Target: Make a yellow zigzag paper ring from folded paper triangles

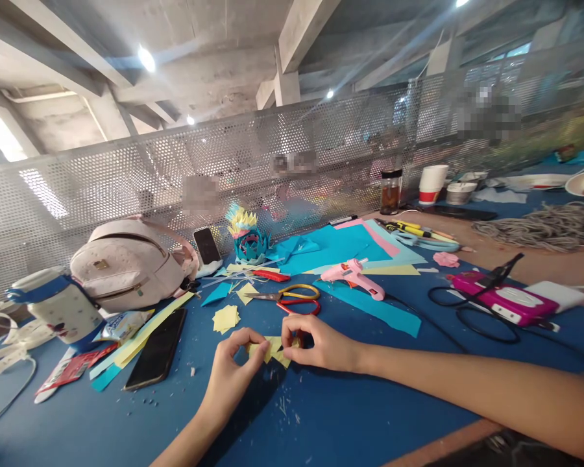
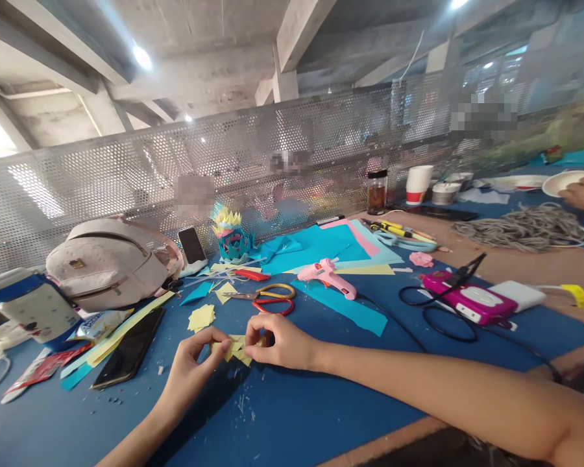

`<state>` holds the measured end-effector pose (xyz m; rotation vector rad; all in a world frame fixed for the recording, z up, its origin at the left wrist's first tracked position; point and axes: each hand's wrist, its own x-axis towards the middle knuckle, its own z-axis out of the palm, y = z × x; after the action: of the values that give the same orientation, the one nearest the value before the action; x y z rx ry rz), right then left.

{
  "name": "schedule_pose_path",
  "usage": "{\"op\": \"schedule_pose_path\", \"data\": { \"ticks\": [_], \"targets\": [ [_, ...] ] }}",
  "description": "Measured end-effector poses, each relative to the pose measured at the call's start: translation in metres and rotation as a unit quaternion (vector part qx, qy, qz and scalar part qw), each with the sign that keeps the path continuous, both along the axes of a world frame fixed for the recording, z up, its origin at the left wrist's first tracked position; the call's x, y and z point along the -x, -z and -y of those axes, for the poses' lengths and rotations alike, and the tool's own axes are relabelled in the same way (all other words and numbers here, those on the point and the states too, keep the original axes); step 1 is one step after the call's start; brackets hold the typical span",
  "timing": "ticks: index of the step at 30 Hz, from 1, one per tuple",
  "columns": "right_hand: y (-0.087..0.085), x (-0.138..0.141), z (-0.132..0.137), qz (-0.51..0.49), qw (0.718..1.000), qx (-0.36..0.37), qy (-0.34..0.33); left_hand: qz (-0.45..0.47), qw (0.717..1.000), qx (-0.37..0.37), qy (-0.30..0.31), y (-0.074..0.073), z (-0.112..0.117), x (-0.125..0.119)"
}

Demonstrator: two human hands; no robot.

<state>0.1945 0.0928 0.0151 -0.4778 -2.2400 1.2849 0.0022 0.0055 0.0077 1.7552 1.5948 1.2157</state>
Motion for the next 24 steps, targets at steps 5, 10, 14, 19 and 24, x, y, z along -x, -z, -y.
{"op": "schedule_pose_path", "data": {
  "ticks": [5, 10, 14, 19, 24],
  "targets": [
    [-0.0013, 0.0014, 0.0021, 0.003, 1.000, 0.017, 0.011, -0.010, 1.000, -0.005, -0.007, -0.0010, 0.0004, -0.0011],
    [-0.0009, 0.0012, 0.0027, 0.005, 1.000, 0.020, 0.014, -0.011, 1.000, -0.006, -0.009, -0.0027, -0.0004, -0.0015],
    [-0.0009, -0.0003, 0.0005, 0.000, 1.000, 0.013, 0.019, 0.001, 1.000, -0.008, -0.012, -0.0036, 0.0001, -0.0011],
    [-0.0016, -0.0013, 0.0001, -0.006, 1.000, 0.009, 0.022, 0.002, 1.000, -0.011, -0.012, -0.0047, 0.0011, -0.0010],
    [-0.0006, -0.0008, 0.0021, -0.009, 0.999, -0.001, 0.032, -0.026, 0.999, -0.024, -0.002, -0.0034, 0.0014, -0.0006]
  ]
}}
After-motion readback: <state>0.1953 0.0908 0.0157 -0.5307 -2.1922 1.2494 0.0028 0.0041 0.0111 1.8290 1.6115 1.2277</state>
